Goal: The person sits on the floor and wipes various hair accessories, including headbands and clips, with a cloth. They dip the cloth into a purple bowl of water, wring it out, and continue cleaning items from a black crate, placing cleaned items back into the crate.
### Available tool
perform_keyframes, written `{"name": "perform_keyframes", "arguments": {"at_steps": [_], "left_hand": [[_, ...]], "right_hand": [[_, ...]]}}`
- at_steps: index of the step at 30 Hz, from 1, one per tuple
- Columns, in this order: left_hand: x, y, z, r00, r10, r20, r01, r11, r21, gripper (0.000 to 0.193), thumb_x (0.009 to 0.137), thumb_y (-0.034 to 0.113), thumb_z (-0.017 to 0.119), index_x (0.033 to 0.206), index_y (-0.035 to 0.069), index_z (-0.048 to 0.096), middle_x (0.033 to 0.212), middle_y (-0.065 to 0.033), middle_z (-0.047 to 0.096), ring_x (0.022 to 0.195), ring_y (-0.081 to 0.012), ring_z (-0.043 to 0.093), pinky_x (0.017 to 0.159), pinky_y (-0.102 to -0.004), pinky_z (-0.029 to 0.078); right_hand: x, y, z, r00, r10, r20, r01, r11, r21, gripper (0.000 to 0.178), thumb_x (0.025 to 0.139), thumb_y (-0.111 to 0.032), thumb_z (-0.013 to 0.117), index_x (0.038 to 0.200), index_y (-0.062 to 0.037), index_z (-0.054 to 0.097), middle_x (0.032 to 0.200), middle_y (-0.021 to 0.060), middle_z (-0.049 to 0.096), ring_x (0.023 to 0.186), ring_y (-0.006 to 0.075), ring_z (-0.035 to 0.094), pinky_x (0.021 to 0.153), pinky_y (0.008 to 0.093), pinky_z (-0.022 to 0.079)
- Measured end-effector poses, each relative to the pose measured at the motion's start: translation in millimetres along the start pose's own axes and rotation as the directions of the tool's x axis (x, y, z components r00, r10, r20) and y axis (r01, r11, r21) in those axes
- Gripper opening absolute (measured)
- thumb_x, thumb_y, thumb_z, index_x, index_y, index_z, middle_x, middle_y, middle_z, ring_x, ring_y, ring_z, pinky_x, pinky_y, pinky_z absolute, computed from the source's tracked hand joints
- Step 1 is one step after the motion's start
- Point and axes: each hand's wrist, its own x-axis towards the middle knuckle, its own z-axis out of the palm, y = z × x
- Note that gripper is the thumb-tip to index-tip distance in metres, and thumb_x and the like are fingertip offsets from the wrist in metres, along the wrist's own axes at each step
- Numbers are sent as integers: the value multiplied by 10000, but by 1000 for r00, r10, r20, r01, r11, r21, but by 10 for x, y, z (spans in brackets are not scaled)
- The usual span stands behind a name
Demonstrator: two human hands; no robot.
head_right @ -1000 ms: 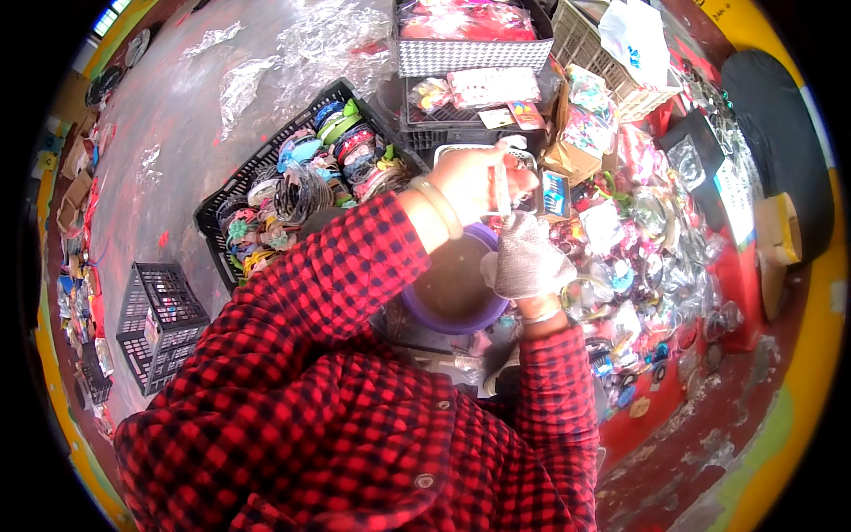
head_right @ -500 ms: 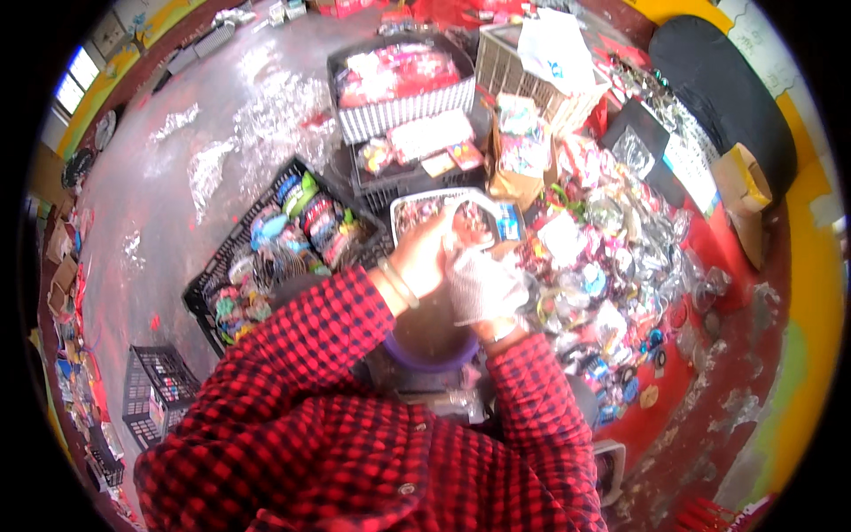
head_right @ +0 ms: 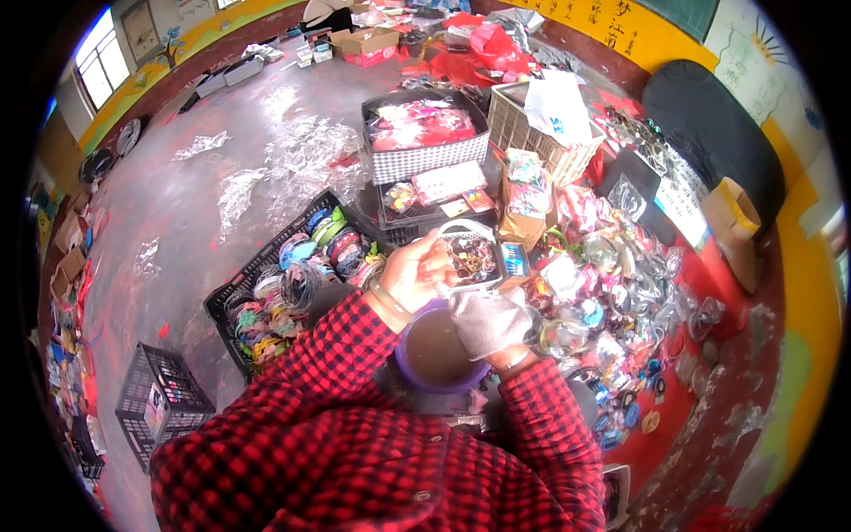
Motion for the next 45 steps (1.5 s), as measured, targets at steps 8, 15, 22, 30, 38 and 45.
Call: {"name": "perform_keyframes", "arguments": {"at_steps": [8,15,22,30,38,45], "left_hand": [[-972,412,360,996,14,85,-13,1000,-14,299,943,309,410,725,120,491,454,73,279,408,-66,273,580,-264,367],[-1761,803,513,990,12,140,-23,997,78,288,953,306,386,732,133,451,424,76,267,356,-51,207,523,-237,310],[-2489,1349,84,913,354,202,-339,935,-109,248,943,234,420,741,95,456,421,60,283,337,-56,223,523,-230,332],[-2510,1255,-306,922,388,-15,-387,917,-98,257,934,248,443,755,77,508,457,55,308,386,-75,267,605,-278,404],[-2370,1134,-432,936,336,-107,-343,938,-48,272,935,245,440,731,78,505,455,53,321,402,-73,293,598,-273,398],[-2122,973,-454,956,284,-78,-284,959,16,271,940,274,432,775,87,538,468,45,344,402,-79,302,632,-286,403]], "right_hand": [[-265,-492,-550,985,-113,-129,118,992,37,130,718,-213,533,676,-115,608,575,78,562,555,264,579,507,387,443],[-347,-796,-1117,971,-231,-67,239,959,154,185,735,-303,565,694,-132,624,631,90,599,589,269,596,512,361,457],[-229,-501,-1196,958,-110,-264,109,994,-17,160,749,-174,584,791,-38,510,742,136,521,711,311,534,601,394,447],[-286,25,-1007,930,101,-354,103,851,516,366,862,-162,553,1200,-37,488,1043,56,581,933,176,560,831,298,448],[79,457,-271,996,81,-48,-18,663,748,345,914,-138,481,1246,-50,451,1080,23,563,947,120,544,839,267,445],[227,272,-377,897,-116,427,42,983,179,270,711,-245,642,953,-127,633,787,22,626,660,129,584,611,257,473]]}}
